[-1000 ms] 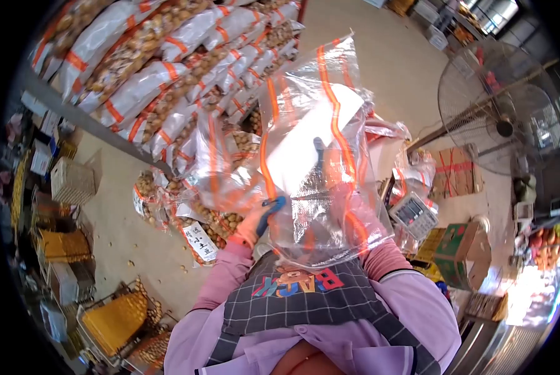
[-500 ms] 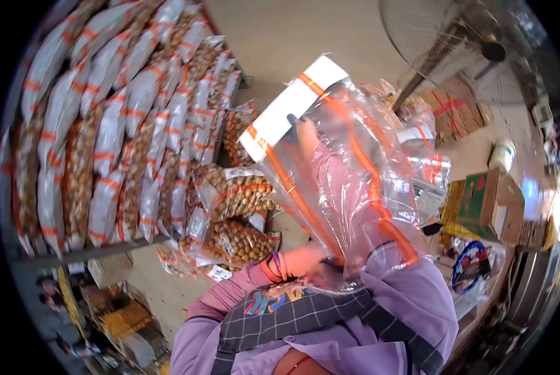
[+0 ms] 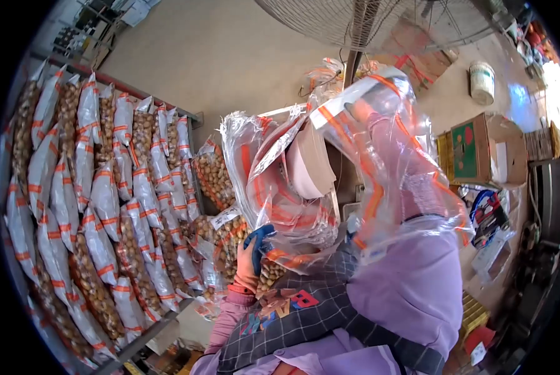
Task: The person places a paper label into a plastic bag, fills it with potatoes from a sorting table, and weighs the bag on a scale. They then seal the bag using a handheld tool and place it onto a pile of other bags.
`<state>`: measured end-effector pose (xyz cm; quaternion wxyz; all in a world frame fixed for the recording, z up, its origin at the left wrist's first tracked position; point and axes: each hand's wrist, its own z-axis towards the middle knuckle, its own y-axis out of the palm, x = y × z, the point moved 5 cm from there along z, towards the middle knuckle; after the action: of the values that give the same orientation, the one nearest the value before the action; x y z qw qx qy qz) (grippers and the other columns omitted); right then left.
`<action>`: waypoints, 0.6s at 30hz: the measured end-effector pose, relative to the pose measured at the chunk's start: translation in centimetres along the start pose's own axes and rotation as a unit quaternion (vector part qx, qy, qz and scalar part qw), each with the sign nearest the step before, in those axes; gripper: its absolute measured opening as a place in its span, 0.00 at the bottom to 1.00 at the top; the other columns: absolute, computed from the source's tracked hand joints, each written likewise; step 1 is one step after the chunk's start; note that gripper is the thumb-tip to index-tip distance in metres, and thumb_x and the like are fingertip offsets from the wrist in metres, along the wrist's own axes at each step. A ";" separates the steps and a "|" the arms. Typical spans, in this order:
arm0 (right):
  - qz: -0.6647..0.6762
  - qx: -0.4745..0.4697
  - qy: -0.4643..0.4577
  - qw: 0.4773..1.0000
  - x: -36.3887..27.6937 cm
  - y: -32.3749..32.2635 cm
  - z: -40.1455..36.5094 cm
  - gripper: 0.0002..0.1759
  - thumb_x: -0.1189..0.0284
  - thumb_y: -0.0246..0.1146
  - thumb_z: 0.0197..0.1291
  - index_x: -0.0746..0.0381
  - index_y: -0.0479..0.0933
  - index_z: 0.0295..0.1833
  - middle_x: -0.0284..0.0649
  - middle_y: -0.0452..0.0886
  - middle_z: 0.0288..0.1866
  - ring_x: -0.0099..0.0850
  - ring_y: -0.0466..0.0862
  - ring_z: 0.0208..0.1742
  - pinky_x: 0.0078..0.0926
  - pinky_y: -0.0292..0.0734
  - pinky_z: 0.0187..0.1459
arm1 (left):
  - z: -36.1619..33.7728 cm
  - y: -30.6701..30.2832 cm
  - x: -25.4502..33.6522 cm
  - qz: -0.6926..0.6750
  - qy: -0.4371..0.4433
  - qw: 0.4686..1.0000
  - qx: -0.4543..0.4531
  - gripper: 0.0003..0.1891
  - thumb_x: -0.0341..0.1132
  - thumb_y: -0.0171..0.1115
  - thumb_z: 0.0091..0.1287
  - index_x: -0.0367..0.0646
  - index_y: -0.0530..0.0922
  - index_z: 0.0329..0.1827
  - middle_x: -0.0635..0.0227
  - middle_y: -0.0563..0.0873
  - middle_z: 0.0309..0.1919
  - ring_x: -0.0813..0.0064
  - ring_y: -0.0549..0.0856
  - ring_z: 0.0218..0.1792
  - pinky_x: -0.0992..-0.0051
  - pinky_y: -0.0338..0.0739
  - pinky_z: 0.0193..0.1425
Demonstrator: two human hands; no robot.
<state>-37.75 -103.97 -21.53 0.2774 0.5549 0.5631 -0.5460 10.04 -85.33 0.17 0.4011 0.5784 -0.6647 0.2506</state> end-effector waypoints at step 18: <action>-0.522 -0.076 0.071 0.847 1.9 -10.3 0.7 0.30 0.58 0.57 0.55 0.64 0.68 0.61 0.55 0.71 0.59 0.46 0.69 0.63 0.44 0.59 0.65 | 0.8 3.4 -1.9 0.074 -0.063 0.995 -0.017 0.19 0.38 0.49 0.70 0.30 0.75 0.53 0.60 0.83 0.45 0.76 0.80 0.39 0.79 0.73 0.42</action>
<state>-47.90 -101.80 -20.28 -0.0482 0.1937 0.8273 -0.5251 6.59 -84.18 -1.39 0.3487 0.5351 -0.7338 0.2315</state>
